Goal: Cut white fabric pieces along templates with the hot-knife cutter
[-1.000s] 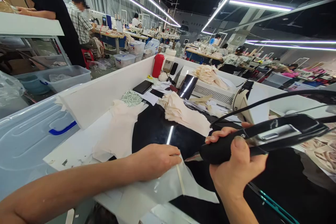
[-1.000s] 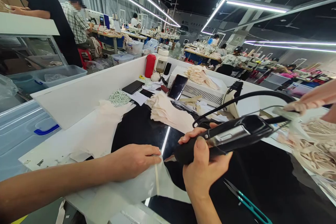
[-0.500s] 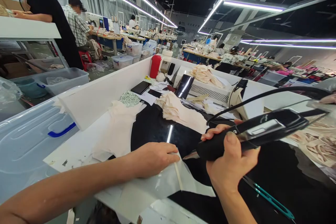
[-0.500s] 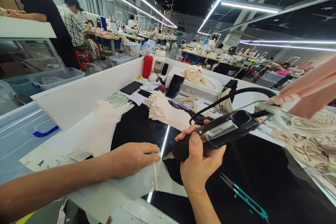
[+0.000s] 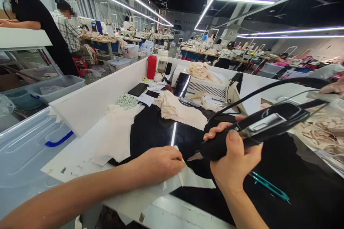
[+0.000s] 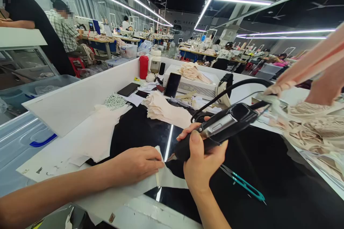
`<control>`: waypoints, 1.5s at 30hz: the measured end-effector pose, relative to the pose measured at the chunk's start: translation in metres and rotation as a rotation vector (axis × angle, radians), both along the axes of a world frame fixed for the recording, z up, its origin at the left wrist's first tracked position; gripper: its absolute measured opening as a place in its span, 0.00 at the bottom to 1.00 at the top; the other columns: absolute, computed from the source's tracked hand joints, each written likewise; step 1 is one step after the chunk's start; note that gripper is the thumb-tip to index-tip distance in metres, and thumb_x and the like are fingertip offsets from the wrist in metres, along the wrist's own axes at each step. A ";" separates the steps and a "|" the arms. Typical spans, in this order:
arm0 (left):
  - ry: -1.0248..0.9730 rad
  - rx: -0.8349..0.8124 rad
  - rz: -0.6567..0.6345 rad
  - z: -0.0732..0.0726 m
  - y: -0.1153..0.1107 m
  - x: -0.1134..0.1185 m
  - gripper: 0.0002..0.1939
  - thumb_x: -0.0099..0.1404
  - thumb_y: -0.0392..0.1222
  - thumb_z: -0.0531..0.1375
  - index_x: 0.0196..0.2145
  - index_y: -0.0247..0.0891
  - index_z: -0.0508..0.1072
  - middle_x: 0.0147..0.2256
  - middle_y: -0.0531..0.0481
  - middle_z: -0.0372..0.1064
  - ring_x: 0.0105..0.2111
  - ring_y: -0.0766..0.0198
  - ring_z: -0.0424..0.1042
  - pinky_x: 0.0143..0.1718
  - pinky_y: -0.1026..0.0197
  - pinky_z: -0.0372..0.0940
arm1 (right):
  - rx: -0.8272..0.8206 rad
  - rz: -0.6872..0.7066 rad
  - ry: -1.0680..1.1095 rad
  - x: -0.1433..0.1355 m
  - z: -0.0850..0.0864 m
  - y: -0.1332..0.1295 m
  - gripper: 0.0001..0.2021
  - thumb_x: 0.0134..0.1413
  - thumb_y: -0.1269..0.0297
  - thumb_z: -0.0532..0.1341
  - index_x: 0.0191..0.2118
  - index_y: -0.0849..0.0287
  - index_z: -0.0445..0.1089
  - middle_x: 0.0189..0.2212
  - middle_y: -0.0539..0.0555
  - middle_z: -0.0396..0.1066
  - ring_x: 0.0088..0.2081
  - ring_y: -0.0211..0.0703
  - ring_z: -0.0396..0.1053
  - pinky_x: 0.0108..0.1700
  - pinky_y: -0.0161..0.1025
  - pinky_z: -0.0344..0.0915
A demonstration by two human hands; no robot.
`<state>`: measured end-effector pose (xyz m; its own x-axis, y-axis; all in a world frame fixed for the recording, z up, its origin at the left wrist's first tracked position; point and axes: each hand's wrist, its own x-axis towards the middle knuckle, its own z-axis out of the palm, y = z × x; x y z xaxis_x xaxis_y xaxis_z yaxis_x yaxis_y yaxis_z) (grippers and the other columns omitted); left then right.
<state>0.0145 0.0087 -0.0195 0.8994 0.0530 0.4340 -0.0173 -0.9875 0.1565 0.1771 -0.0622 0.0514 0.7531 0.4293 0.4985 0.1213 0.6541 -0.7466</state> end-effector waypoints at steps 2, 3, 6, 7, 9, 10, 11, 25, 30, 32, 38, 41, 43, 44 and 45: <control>-0.001 -0.005 0.009 -0.001 0.000 -0.002 0.08 0.75 0.33 0.57 0.44 0.36 0.77 0.46 0.45 0.75 0.44 0.62 0.76 0.47 0.62 0.74 | 0.003 0.017 0.004 -0.001 -0.003 0.000 0.22 0.50 0.58 0.73 0.48 0.54 0.67 0.28 0.45 0.72 0.24 0.39 0.69 0.26 0.38 0.72; -0.001 -0.004 0.014 -0.001 0.000 -0.002 0.09 0.75 0.33 0.56 0.45 0.36 0.77 0.46 0.45 0.75 0.44 0.62 0.76 0.47 0.62 0.74 | 0.004 0.025 0.008 -0.001 -0.004 0.000 0.22 0.50 0.58 0.73 0.48 0.54 0.67 0.28 0.45 0.72 0.24 0.39 0.69 0.26 0.38 0.72; 0.005 0.007 0.017 -0.002 -0.001 -0.003 0.10 0.75 0.32 0.56 0.46 0.36 0.77 0.47 0.44 0.75 0.44 0.61 0.76 0.47 0.61 0.74 | 0.008 0.042 0.006 0.000 -0.008 0.000 0.23 0.51 0.58 0.74 0.49 0.54 0.66 0.29 0.45 0.72 0.25 0.39 0.70 0.27 0.39 0.72; 0.004 0.009 0.015 -0.001 -0.001 -0.003 0.09 0.75 0.32 0.56 0.46 0.36 0.77 0.46 0.45 0.75 0.44 0.61 0.76 0.47 0.61 0.74 | 0.009 0.043 0.002 0.000 -0.009 0.000 0.23 0.52 0.58 0.74 0.50 0.54 0.66 0.29 0.45 0.72 0.25 0.39 0.70 0.27 0.39 0.72; -0.002 0.011 0.011 -0.001 -0.001 -0.003 0.09 0.75 0.31 0.56 0.46 0.35 0.77 0.46 0.44 0.75 0.44 0.61 0.77 0.47 0.61 0.74 | 0.006 0.042 -0.010 0.000 -0.012 0.000 0.23 0.52 0.58 0.74 0.50 0.54 0.67 0.29 0.46 0.72 0.26 0.39 0.70 0.27 0.39 0.72; -0.006 0.014 0.010 0.000 -0.002 -0.003 0.10 0.75 0.31 0.56 0.46 0.35 0.77 0.46 0.44 0.75 0.44 0.61 0.77 0.48 0.61 0.74 | 0.003 0.043 -0.015 0.000 -0.013 0.000 0.22 0.53 0.58 0.73 0.50 0.54 0.67 0.29 0.46 0.72 0.26 0.39 0.70 0.28 0.39 0.72; -0.008 0.020 0.009 0.000 -0.002 -0.003 0.10 0.75 0.31 0.56 0.46 0.35 0.77 0.46 0.44 0.75 0.44 0.61 0.77 0.48 0.61 0.74 | 0.000 0.045 -0.019 0.000 -0.014 0.000 0.22 0.54 0.58 0.73 0.50 0.54 0.67 0.30 0.46 0.72 0.27 0.39 0.70 0.28 0.40 0.72; -0.058 0.052 -0.005 -0.002 -0.002 -0.004 0.12 0.76 0.33 0.54 0.46 0.37 0.78 0.45 0.43 0.76 0.43 0.59 0.77 0.48 0.59 0.74 | 0.013 0.009 -0.020 -0.001 -0.004 -0.012 0.21 0.52 0.59 0.73 0.49 0.54 0.67 0.27 0.45 0.72 0.24 0.39 0.69 0.26 0.39 0.73; -0.051 0.054 -0.002 0.000 -0.002 -0.005 0.12 0.76 0.34 0.54 0.47 0.37 0.78 0.45 0.43 0.75 0.43 0.59 0.77 0.47 0.58 0.75 | 0.011 0.030 -0.019 -0.002 -0.009 -0.014 0.21 0.53 0.59 0.73 0.50 0.54 0.68 0.28 0.46 0.73 0.24 0.39 0.70 0.27 0.38 0.73; -0.045 0.053 -0.003 0.000 -0.002 -0.004 0.12 0.76 0.34 0.54 0.47 0.38 0.78 0.45 0.43 0.75 0.44 0.59 0.77 0.48 0.58 0.74 | 0.005 0.025 -0.021 -0.001 -0.012 -0.015 0.21 0.54 0.60 0.73 0.50 0.54 0.68 0.29 0.46 0.73 0.25 0.39 0.71 0.28 0.39 0.73; -0.033 0.044 -0.021 0.001 0.002 -0.007 0.12 0.78 0.36 0.54 0.48 0.37 0.78 0.46 0.44 0.75 0.44 0.59 0.77 0.48 0.58 0.74 | -0.021 0.010 -0.030 0.004 -0.005 -0.018 0.21 0.55 0.59 0.72 0.50 0.54 0.68 0.29 0.46 0.72 0.25 0.39 0.70 0.27 0.39 0.73; -0.012 0.035 -0.032 0.009 0.003 -0.010 0.13 0.78 0.36 0.53 0.50 0.35 0.77 0.47 0.42 0.75 0.48 0.58 0.76 0.55 0.55 0.72 | 0.004 -0.030 -0.012 0.008 0.003 -0.025 0.21 0.51 0.59 0.74 0.48 0.54 0.68 0.28 0.45 0.72 0.24 0.39 0.69 0.26 0.39 0.72; -0.015 -0.002 -0.032 0.015 0.000 -0.010 0.13 0.79 0.35 0.52 0.50 0.34 0.77 0.49 0.41 0.75 0.49 0.59 0.75 0.56 0.56 0.72 | 0.007 -0.047 -0.022 0.012 0.004 -0.031 0.21 0.51 0.59 0.74 0.48 0.54 0.68 0.28 0.45 0.72 0.24 0.39 0.69 0.25 0.39 0.72; -0.020 -0.032 -0.034 0.018 -0.003 -0.009 0.13 0.79 0.35 0.52 0.49 0.34 0.77 0.49 0.41 0.75 0.48 0.59 0.76 0.54 0.57 0.72 | 0.003 -0.051 -0.030 0.013 0.003 -0.033 0.21 0.51 0.59 0.74 0.48 0.54 0.69 0.28 0.45 0.72 0.24 0.39 0.69 0.25 0.39 0.72; -0.024 -0.062 -0.039 0.021 -0.006 -0.008 0.13 0.78 0.34 0.52 0.48 0.34 0.77 0.48 0.41 0.75 0.47 0.60 0.76 0.52 0.59 0.73 | 0.000 -0.057 -0.039 0.015 0.001 -0.036 0.21 0.51 0.59 0.74 0.49 0.54 0.69 0.28 0.46 0.72 0.24 0.40 0.69 0.25 0.39 0.72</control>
<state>0.0064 0.0025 0.0012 0.8906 0.0459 0.4525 -0.0596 -0.9746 0.2161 0.1923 -0.0982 0.0524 0.7560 0.3866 0.5283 0.1875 0.6453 -0.7405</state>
